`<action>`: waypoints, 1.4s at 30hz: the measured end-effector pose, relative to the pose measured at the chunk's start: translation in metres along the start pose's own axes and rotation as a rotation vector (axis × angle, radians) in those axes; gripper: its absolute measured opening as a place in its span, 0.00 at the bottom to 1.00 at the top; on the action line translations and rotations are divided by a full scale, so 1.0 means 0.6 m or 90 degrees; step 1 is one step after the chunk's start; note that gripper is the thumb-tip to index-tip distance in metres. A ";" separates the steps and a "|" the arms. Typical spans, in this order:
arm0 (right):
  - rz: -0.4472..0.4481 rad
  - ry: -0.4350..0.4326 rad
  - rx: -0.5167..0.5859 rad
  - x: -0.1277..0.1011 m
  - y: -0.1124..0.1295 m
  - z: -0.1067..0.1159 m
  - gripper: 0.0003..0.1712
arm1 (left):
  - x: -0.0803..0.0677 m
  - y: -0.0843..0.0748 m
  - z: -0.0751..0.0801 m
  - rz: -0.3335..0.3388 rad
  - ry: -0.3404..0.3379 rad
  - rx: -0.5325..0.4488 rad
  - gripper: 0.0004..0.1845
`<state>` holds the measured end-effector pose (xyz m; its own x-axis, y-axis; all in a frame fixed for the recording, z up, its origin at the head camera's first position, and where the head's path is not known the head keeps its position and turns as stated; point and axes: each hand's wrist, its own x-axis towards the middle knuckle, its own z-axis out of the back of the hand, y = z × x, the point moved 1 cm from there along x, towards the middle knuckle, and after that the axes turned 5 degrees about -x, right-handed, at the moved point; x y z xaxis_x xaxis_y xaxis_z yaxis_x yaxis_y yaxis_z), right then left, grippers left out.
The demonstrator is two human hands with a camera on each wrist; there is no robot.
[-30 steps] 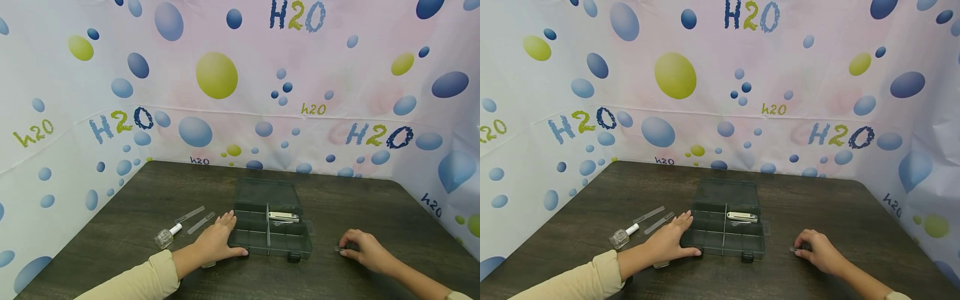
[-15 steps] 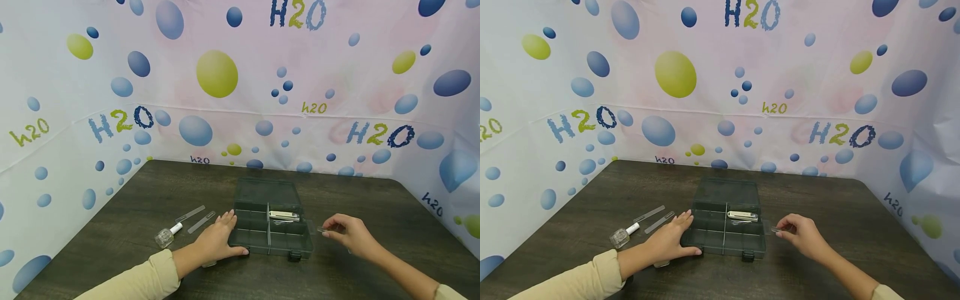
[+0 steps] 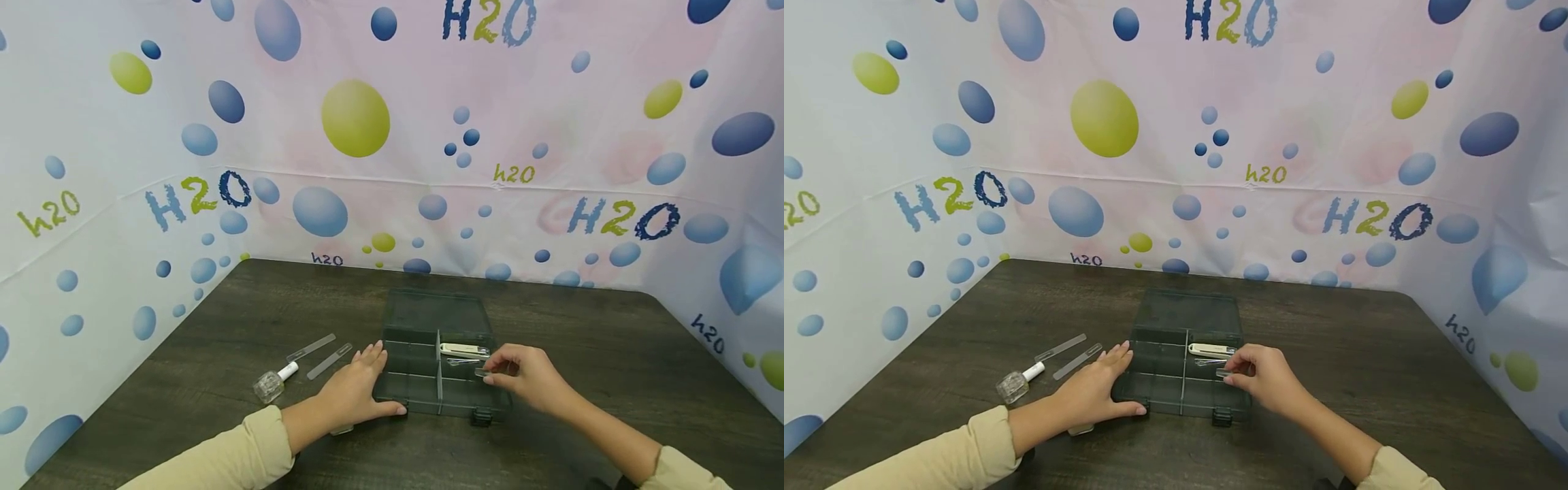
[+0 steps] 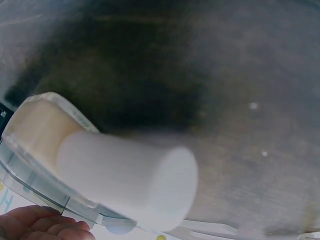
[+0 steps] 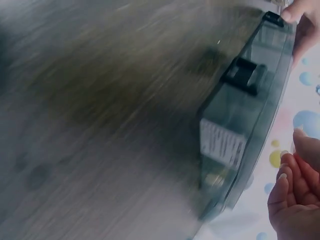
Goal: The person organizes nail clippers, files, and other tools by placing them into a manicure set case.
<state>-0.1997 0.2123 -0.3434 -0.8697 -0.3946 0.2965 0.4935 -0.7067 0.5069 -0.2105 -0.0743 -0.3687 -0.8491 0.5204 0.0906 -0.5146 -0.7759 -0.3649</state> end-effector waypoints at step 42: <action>0.048 -0.074 -0.060 0.008 -0.004 -0.016 0.05 | 0.001 0.000 -0.002 -0.004 -0.005 -0.003 0.49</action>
<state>-0.2049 0.2062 -0.3510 -0.8208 -0.3812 0.4254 0.5491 -0.7317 0.4038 -0.2106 -0.0736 -0.3699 -0.8469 0.5224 0.0997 -0.5190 -0.7710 -0.3692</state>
